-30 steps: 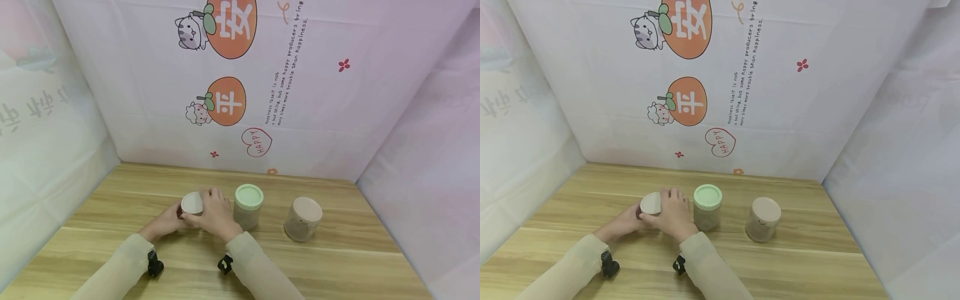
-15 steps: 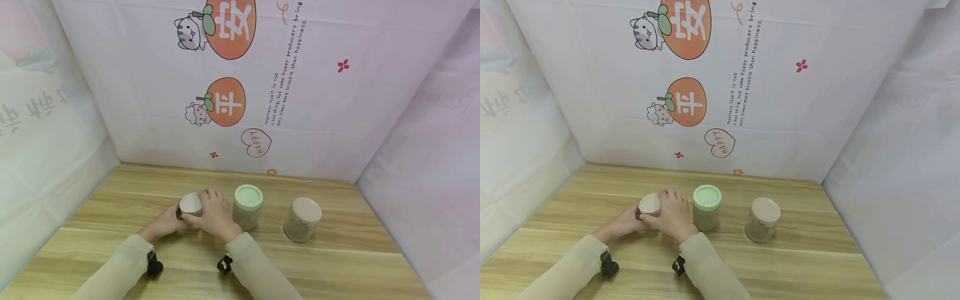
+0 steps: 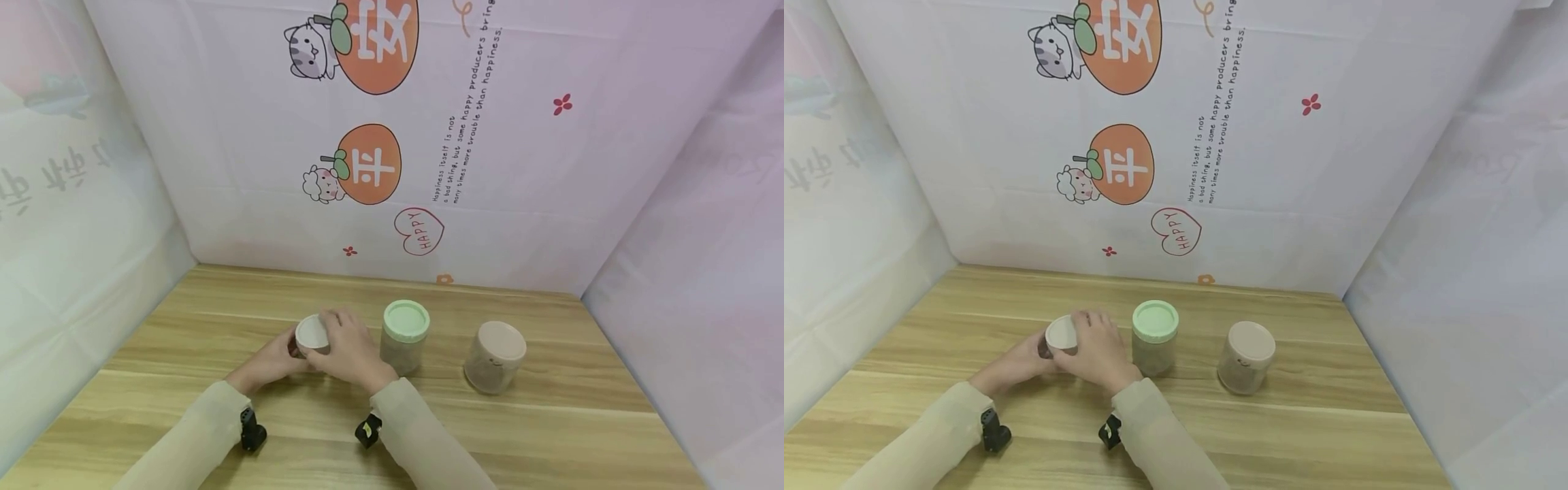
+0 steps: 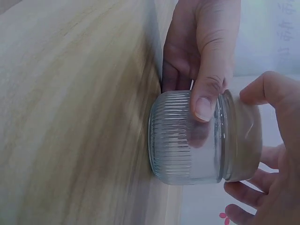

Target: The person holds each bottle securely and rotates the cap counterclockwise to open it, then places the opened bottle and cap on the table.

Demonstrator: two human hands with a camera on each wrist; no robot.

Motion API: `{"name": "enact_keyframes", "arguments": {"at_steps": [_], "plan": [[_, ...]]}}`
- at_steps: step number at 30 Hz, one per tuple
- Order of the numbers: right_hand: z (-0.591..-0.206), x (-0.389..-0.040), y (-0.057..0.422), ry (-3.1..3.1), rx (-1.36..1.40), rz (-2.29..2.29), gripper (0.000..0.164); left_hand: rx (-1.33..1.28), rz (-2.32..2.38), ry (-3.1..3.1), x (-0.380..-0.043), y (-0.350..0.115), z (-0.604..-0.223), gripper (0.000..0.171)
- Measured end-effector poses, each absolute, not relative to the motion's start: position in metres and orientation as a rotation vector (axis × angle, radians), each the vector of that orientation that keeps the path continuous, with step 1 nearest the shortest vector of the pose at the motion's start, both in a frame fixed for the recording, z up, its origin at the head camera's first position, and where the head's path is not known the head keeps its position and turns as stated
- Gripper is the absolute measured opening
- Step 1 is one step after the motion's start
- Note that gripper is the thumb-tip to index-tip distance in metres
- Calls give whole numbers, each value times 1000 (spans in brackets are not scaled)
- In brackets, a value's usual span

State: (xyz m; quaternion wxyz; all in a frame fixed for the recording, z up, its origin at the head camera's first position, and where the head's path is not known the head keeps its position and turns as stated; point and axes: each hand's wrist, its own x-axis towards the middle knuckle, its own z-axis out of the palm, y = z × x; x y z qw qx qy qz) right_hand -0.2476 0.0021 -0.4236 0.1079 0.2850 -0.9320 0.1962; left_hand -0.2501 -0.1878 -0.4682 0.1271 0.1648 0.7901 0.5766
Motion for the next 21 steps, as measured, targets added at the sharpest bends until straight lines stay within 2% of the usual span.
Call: {"name": "enact_keyframes", "arguments": {"at_steps": [12, 21], "plan": [[-422, -245, 1, -2804, 928, 716, 75, 467, 1672, 2309, -248, -188, -465, 86], [-424, -248, -3, -2776, 785, 625, 76, 468, 1682, 2314, -250, -189, -468, 81]]}}
